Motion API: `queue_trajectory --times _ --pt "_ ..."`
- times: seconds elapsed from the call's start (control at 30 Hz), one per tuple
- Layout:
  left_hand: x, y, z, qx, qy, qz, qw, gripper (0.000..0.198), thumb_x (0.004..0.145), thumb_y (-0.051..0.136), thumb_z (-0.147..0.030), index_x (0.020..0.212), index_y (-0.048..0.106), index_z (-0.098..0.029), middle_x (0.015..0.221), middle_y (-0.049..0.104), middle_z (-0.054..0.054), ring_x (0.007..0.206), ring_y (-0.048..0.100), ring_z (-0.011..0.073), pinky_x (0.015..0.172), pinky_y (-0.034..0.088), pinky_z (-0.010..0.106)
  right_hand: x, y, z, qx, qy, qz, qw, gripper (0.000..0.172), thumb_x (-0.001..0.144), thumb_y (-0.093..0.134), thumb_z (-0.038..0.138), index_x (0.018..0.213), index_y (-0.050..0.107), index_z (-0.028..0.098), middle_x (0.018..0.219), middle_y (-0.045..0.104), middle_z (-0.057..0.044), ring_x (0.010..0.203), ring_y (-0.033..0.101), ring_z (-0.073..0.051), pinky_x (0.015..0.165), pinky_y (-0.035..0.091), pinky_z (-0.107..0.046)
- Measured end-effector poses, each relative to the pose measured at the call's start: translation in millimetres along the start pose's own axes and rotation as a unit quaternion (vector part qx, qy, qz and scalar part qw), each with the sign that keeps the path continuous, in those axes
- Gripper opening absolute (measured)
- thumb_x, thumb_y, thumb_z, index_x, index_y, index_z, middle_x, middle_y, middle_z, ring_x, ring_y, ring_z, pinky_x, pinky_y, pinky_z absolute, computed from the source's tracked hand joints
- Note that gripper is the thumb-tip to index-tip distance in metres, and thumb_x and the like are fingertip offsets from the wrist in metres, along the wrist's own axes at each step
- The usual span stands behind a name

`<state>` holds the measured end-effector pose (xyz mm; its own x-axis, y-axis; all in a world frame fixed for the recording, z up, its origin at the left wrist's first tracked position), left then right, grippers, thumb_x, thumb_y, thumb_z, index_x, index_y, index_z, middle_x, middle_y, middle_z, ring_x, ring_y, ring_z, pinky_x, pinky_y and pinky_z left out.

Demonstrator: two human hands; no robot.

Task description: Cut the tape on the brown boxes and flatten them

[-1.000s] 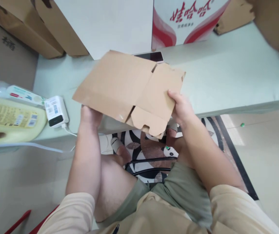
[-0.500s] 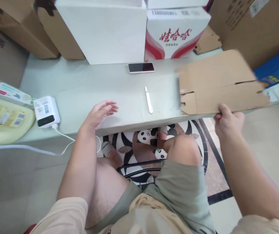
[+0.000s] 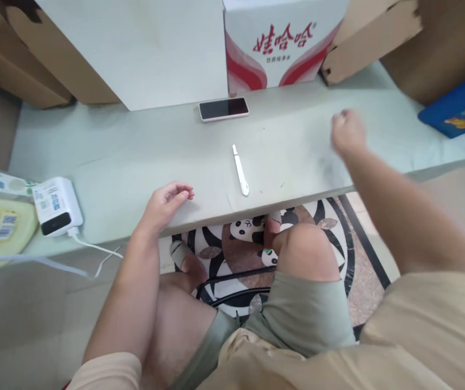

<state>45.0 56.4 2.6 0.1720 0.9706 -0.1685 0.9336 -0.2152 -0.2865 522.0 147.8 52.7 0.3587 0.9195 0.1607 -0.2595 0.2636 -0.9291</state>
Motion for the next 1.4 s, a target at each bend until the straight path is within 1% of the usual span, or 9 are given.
queue_trajectory --times 0.1,0.2,0.43,0.6,0.73,0.9,1.13,1.27,1.4 --pt "-4.0 -1.5 -2.6 -0.006 0.02 0.004 1.0 0.036 0.079 0.067 -0.051 0.094 0.07 -0.019 0.092 0.075 0.008 0.091 0.069 0.0225 0.09 0.055 0.04 -76.2 50.7 6.5 -0.03 -0.024 0.058 0.998 0.05 0.097 0.047 0.036 0.142 0.054 0.017 0.156 0.051 -0.018 0.147 0.045 -0.032 0.122 0.033 -0.052" --pt "-9.3 -6.6 -5.1 -0.031 0.041 -0.017 0.999 0.032 0.081 0.065 -0.048 0.092 0.07 -0.018 0.087 0.073 0.007 0.087 0.07 0.0214 0.089 0.056 0.04 -109.8 63.9 11.7 -0.059 -0.046 0.078 0.994 0.049 0.097 0.041 0.035 0.141 0.056 0.019 0.154 0.053 -0.014 0.146 0.045 -0.032 0.122 0.033 -0.049" --pt "-21.5 -4.1 -14.7 -0.051 0.058 -0.006 0.997 0.026 0.085 0.061 -0.041 0.094 0.069 -0.018 0.09 0.073 0.007 0.087 0.068 0.0188 0.088 0.054 0.036 -103.4 47.3 32.9 -0.15 -0.025 0.145 0.978 0.051 0.093 0.038 0.029 0.139 0.055 0.014 0.145 0.056 -0.024 0.135 0.053 -0.038 0.11 0.043 -0.055" --pt "-30.0 -15.4 -20.1 -0.049 0.078 -0.02 0.996 0.025 0.088 0.056 -0.04 0.094 0.067 -0.018 0.096 0.074 0.008 0.091 0.067 0.0189 0.089 0.052 0.037 -87.2 36.6 79.0 -0.213 -0.035 0.193 0.957 0.02 0.081 0.06 0.027 0.093 0.073 0.018 0.109 0.072 -0.023 0.106 0.066 -0.041 0.092 0.051 -0.061" --pt "-39.9 -30.5 -18.9 -0.017 0.079 -0.021 0.997 0.024 0.089 0.055 -0.038 0.097 0.068 -0.019 0.102 0.076 0.008 0.093 0.066 0.0194 0.091 0.052 0.038 -81.8 49.0 159.7 -0.232 -0.112 0.192 0.947 0.03 0.084 0.056 0.03 0.106 0.074 0.02 0.125 0.07 -0.019 0.116 0.065 -0.039 0.094 0.053 -0.056" --pt "-43.6 -54.3 -11.9 0.149 0.04 -0.022 0.988 0.029 0.093 0.05 -0.035 0.11 0.069 -0.02 0.111 0.077 0.011 0.1 0.069 0.027 0.088 0.052 0.044 -87.6 88.5 294.5 -0.233 -0.238 0.191 0.923 0.041 0.091 0.053 0.034 0.127 0.07 0.023 0.144 0.062 -0.015 0.133 0.057 -0.038 0.106 0.049 -0.057" --pt "-45.9 -83.1 -6.9 0.141 0.06 -0.053 0.987 0.024 0.095 0.048 -0.03 0.105 0.068 -0.022 0.11 0.076 0.008 0.101 0.069 0.0243 0.087 0.053 0.04 -83.1 119.7 484.0 -0.09 -0.345 0.14 0.924 0.026 0.086 0.069 0.016 0.112 0.072 0.012 0.139 0.061 -0.02 0.131 0.057 -0.037 0.114 0.037 -0.065" --pt "-44.8 -93.3 -1.9 0.101 0.058 -0.076 0.99 0.022 0.095 0.048 -0.029 0.104 0.067 -0.022 0.107 0.075 0.007 0.098 0.068 0.0216 0.084 0.052 0.038 -74.9 119.7 561.6 -0.031 -0.364 0.115 0.924 0.024 0.085 0.068 0.01 0.109 0.069 0.005 0.145 0.054 -0.019 0.138 0.052 -0.036 0.117 0.032 -0.06" --pt "-39.0 -98.1 -0.9 0.086 0.071 -0.096 0.989 0.02 0.095 0.048 -0.029 0.1 0.066 -0.022 0.104 0.075 0.007 0.093 0.068 0.0206 0.079 0.052 0.037 -58.5 108.8 613.8 0.075 -0.386 0.097 0.914 0.034 0.077 0.07 0.006 0.109 0.067 -0.007 0.159 0.034 -0.025 0.151 0.036 -0.037 0.122 0.027 -0.041"
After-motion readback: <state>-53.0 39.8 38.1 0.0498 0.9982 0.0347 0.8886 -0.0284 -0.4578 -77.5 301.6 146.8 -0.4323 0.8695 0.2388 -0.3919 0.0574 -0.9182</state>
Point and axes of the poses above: each hand's wrist, its own x-axis towards the middle knuckle, its own y-axis out of the palm, z = x × y, the point moved 7 cm from there along x, towards the middle knuckle
